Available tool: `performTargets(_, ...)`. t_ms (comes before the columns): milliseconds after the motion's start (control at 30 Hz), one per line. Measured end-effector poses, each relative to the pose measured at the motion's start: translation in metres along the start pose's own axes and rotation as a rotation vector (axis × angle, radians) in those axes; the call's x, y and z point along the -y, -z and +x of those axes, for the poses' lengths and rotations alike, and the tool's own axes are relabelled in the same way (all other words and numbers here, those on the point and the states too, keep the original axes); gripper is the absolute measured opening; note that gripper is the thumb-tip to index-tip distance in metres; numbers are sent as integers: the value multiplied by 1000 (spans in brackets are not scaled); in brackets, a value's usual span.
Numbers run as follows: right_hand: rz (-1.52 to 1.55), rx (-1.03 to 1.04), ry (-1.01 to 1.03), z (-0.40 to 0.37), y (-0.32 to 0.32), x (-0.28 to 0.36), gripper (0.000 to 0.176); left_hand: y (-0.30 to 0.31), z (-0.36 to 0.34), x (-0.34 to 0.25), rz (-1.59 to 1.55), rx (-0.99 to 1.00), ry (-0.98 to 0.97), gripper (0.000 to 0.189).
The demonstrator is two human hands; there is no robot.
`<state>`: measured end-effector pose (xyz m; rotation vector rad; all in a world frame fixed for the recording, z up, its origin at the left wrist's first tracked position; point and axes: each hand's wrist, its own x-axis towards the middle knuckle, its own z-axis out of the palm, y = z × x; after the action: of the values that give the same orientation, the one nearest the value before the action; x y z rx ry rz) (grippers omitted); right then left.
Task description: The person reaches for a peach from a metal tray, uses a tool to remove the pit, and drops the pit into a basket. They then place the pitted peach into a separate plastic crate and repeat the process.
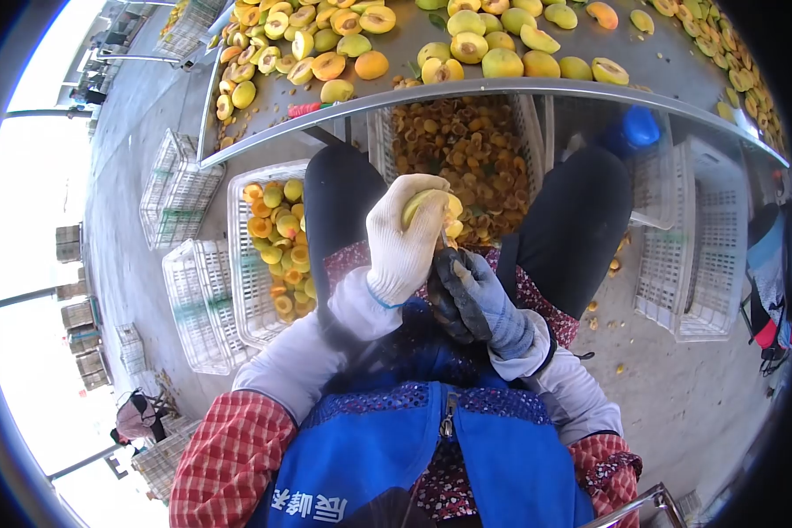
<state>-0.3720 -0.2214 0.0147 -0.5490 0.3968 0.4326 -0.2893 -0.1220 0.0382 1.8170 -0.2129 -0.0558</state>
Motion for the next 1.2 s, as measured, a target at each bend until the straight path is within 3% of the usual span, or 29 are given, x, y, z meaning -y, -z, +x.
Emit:
performTargets(33, -92, 49, 52, 4, 6, 2, 27, 3, 2, -6, -103, 77, 155, 16)
performTargets(133, -181, 140, 54, 9, 17, 0, 28, 10, 17, -14, -72, 249, 364, 22)
performTargets(167, -273, 167, 135, 11, 21, -4, 28, 12, 23, -16, 112, 317, 350, 28)
performTargets(233, -546, 214, 406, 15, 28, -14, 27, 12, 23, -6, 160, 337, 269, 29)
performTargets(300, -389, 223, 305, 13, 28, -16, 28, 11, 16, -9, 161, 282, 187, 25)
performTargets(367, 278, 163, -268, -2, 15, -1, 31, 3, 7, -12, 161, 208, 118, 22)
performTargets(467, 469, 70, -318, 4, 21, -5, 35, -1, 7, -13, 144, 200, 110, 18)
performTargets(500, 153, 51, -144, 6, 20, -4, 34, -2, 11, -14, 139, 213, 120, 17)
performTargets(600, -494, 77, 239, 2, 24, -8, 33, 15, 34, 7, 615, 577, -454, 16)
performTargets(633, -519, 161, 283, 5, 30, -9, 32, 13, 34, -4, 359, 572, 253, 16)
performTargets(700, -318, 150, 103, 4, 28, -7, 30, 14, 25, 8, 338, 505, 48, 16)
performTargets(767, 141, -52, -325, -3, 9, 8, 29, 9, 16, 9, 239, 378, 37, 17)
performTargets(833, 253, 74, -295, -3, 17, -1, 27, -3, 5, 2, 57, 191, 222, 18)
performTargets(867, 298, 139, -281, -2, 20, -2, 26, -5, 4, 3, 64, 166, 160, 19)
performTargets(933, 15, 26, -133, -7, 5, 6, 25, -6, 1, 8, 87, 117, 38, 20)
performTargets(1033, -257, 44, 138, 6, 21, -6, 24, -4, 1, 21, -117, 168, 251, 23)
performTargets(1133, -539, 149, 381, 15, 38, -17, 28, 7, 12, 14, -267, 351, 607, 25)
performTargets(1200, -408, 128, 225, 13, 34, -14, 32, 10, 12, 9, -97, 319, 446, 25)
